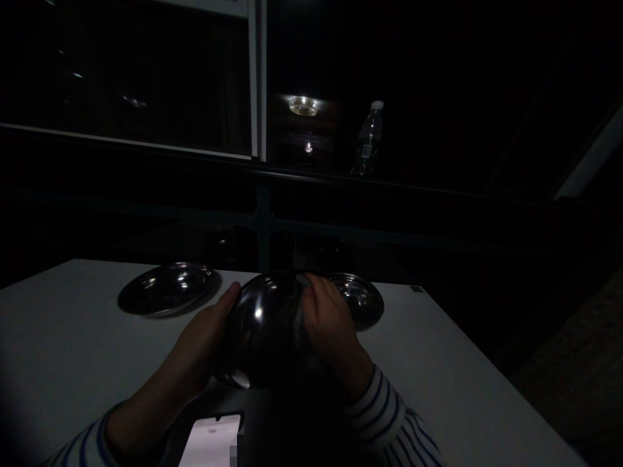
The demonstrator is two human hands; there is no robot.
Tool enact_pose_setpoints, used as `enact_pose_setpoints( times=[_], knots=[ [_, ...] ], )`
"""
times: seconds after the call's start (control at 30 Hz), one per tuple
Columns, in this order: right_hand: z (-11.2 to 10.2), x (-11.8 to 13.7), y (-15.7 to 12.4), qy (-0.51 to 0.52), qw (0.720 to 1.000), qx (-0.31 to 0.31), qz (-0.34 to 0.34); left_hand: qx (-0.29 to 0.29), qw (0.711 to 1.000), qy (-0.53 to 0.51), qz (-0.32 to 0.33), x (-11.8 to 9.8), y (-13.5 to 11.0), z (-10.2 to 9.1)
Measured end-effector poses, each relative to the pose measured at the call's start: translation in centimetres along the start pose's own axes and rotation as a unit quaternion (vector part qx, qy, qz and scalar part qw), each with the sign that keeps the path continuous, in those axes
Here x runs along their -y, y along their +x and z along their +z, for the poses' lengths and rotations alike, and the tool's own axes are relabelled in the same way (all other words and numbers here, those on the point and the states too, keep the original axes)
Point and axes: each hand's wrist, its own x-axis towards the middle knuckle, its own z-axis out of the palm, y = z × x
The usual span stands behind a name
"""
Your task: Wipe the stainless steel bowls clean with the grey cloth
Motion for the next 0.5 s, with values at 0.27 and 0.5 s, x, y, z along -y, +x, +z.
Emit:
enact_pose_setpoints(
  times=[0.27, 0.5],
  knots=[
    [-0.4, -1.7, -2.6, 0.135, 0.981, -0.006, 0.141, 0.067, 0.971, 0.189, 0.128, 0.1, 0.9, -0.7],
    [-0.3, -2.9, -5.6, 0.277, 0.926, -0.039, 0.254, 0.067, 0.886, 0.393, 0.236, 1.7, 1.7, -0.5]
  ],
)
